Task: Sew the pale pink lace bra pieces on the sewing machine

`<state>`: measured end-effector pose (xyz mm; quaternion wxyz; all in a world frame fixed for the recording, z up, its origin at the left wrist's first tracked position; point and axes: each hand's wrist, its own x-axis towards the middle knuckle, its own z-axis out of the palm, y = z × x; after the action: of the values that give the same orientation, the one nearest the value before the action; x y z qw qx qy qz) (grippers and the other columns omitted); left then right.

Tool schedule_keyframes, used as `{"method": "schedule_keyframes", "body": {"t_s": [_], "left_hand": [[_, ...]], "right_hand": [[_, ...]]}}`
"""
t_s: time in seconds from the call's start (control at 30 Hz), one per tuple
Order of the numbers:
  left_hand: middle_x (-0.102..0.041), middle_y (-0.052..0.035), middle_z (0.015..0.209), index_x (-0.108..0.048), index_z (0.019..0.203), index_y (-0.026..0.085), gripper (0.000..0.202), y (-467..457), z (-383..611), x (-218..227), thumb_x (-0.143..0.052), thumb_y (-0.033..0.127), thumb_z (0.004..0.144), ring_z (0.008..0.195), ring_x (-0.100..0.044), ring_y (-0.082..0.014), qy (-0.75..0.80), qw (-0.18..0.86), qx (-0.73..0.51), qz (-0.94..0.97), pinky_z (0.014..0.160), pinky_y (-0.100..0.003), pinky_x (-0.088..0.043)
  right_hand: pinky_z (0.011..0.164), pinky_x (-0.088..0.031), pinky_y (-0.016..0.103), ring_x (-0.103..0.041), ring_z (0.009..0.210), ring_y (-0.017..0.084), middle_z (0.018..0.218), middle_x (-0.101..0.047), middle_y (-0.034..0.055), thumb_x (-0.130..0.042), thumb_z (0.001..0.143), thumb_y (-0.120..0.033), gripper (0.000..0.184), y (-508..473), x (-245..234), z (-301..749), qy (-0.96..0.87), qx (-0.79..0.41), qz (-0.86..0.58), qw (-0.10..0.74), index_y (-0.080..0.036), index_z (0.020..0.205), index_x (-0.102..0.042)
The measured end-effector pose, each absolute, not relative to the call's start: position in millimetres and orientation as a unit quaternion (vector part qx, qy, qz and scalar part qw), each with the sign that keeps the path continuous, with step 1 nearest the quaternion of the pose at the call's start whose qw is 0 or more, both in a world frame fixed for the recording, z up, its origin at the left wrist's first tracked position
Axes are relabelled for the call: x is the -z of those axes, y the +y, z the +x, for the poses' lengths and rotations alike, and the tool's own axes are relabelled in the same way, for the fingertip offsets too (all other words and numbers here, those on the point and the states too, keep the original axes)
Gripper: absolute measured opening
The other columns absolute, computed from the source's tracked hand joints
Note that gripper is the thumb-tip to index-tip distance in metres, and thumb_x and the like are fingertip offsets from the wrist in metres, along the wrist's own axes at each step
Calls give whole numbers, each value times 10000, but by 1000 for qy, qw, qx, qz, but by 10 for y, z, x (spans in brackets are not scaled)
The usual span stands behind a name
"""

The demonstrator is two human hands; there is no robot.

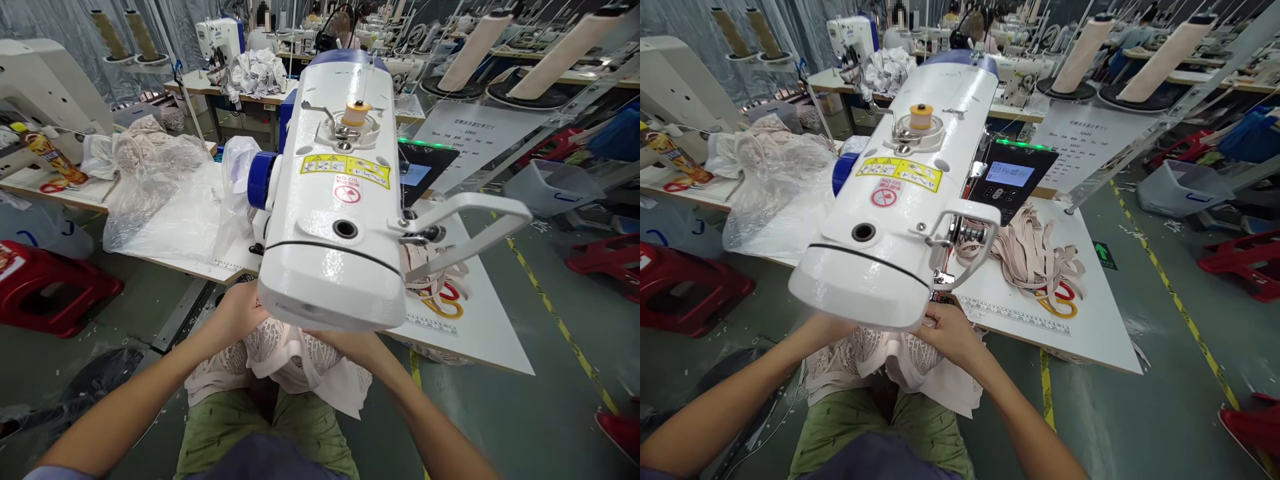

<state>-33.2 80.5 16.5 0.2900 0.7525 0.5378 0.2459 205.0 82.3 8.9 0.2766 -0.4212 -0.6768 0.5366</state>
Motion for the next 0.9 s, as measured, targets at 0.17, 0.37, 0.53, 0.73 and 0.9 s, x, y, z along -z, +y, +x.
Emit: {"method": "schedule_keyframes", "body": {"t_s": [0.17, 0.37, 0.53, 0.73, 0.9], "left_hand": [[-443, 34, 571, -351, 651, 228, 260, 837, -320, -165, -532, 191, 834, 556, -383, -133, 543, 286, -245, 750, 537, -276, -292], [-514, 9, 611, -383, 638, 230, 287, 846, -343, -154, -542, 285, 870, 612, -472, -151, 541, 305, -249, 743, 535, -267, -357], [-320, 48, 514, -268, 629, 244, 354, 841, -371, -198, -523, 252, 875, 493, -285, -118, 550, 305, -253, 735, 463, -269, -219], [-307, 51, 551, -277, 689, 242, 323, 833, -409, -151, -501, 294, 916, 488, -239, -112, 545, 316, -255, 734, 484, -283, -152], [-299, 55, 555, -286, 693, 240, 311, 848, -409, -99, -477, 303, 931, 497, -234, -114, 542, 306, -262, 738, 499, -291, -148]], "right_hand": [[736, -572, 396, -698, 846, 285, 860, -766, 34, -681, 832, -420, 214, 863, -88, 2067, -672, -538, -428, 277, -248, 907, -784], [721, -544, 376, -655, 774, 266, 726, -705, 27, -688, 814, -423, 199, 869, 12, 2119, -672, -516, -460, 265, -233, 777, -737], [866, -519, 424, -637, 994, 326, 1024, -717, 94, -726, 773, -531, 392, 799, 387, 2157, -620, -551, -468, 304, -226, 1019, -714], [1053, -430, 479, -536, 1259, 342, 1313, -631, 116, -723, 668, -762, 825, 512, 1107, 2049, -319, -802, -341, 373, -259, 1305, -571], [1093, -408, 464, -530, 1297, 316, 1277, -668, 98, -827, 674, -583, 655, 267, 1321, 2071, -192, -857, -279, 388, -276, 1220, -640]]}}
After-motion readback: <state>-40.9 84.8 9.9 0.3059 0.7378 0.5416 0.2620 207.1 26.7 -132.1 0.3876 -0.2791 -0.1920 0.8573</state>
